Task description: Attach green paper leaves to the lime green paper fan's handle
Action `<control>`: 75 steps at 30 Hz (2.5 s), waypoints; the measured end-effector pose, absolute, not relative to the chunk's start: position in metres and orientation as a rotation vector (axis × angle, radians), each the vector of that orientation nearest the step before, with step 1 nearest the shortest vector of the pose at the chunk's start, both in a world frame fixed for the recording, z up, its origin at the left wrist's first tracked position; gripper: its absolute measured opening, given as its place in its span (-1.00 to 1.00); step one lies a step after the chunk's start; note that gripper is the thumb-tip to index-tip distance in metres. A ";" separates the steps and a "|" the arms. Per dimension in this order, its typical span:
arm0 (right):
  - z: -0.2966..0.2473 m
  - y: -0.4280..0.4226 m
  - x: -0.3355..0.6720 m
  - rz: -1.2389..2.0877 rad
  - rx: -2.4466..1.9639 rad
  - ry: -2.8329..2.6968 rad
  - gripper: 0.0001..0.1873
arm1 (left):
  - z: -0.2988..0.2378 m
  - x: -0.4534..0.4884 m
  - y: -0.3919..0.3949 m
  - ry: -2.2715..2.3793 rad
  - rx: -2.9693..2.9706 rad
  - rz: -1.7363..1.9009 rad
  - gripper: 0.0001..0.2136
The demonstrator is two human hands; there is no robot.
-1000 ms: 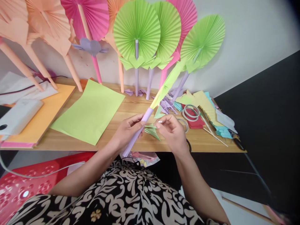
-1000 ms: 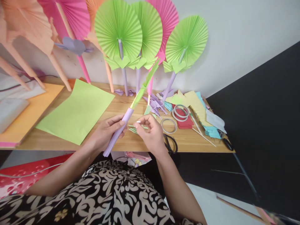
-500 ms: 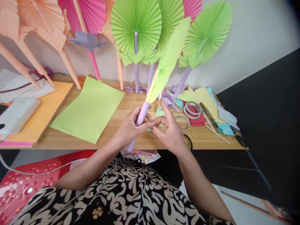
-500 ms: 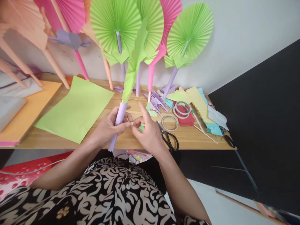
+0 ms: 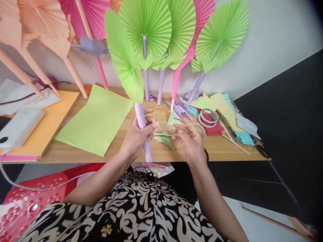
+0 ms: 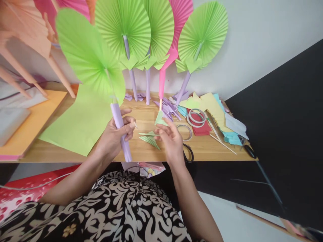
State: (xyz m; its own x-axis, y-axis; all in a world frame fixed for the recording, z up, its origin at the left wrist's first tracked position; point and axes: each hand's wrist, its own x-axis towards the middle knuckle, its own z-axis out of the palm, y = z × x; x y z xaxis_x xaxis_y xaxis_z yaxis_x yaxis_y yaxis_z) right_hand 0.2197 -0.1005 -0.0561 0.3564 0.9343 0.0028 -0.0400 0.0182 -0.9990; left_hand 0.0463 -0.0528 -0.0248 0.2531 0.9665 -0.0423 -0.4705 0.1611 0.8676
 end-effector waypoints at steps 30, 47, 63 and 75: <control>0.034 -0.104 0.241 -0.313 -1.592 -2.480 -0.70 | -0.047 0.049 -0.058 0.735 0.986 0.870 -0.78; 0.047 -0.088 0.230 -0.207 -1.782 -2.714 -0.78 | -0.046 0.052 -0.063 0.649 0.977 0.833 -0.56; 0.032 -0.085 0.225 -0.506 -1.930 -2.583 -0.71 | -0.039 0.060 -0.066 0.676 1.000 0.850 -0.65; 0.021 -0.085 0.226 -0.573 -1.876 -2.505 -0.75 | -0.039 0.065 -0.067 0.783 1.081 0.860 -0.66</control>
State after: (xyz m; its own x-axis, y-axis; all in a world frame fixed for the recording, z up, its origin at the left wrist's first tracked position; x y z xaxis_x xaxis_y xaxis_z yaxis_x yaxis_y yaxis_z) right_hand 0.2257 -0.0853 0.0210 -0.3043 0.9352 0.1809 0.9208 0.2402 0.3072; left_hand 0.0651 -0.0671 -0.0393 0.4543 0.8830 -0.1181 -0.2000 0.2303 0.9523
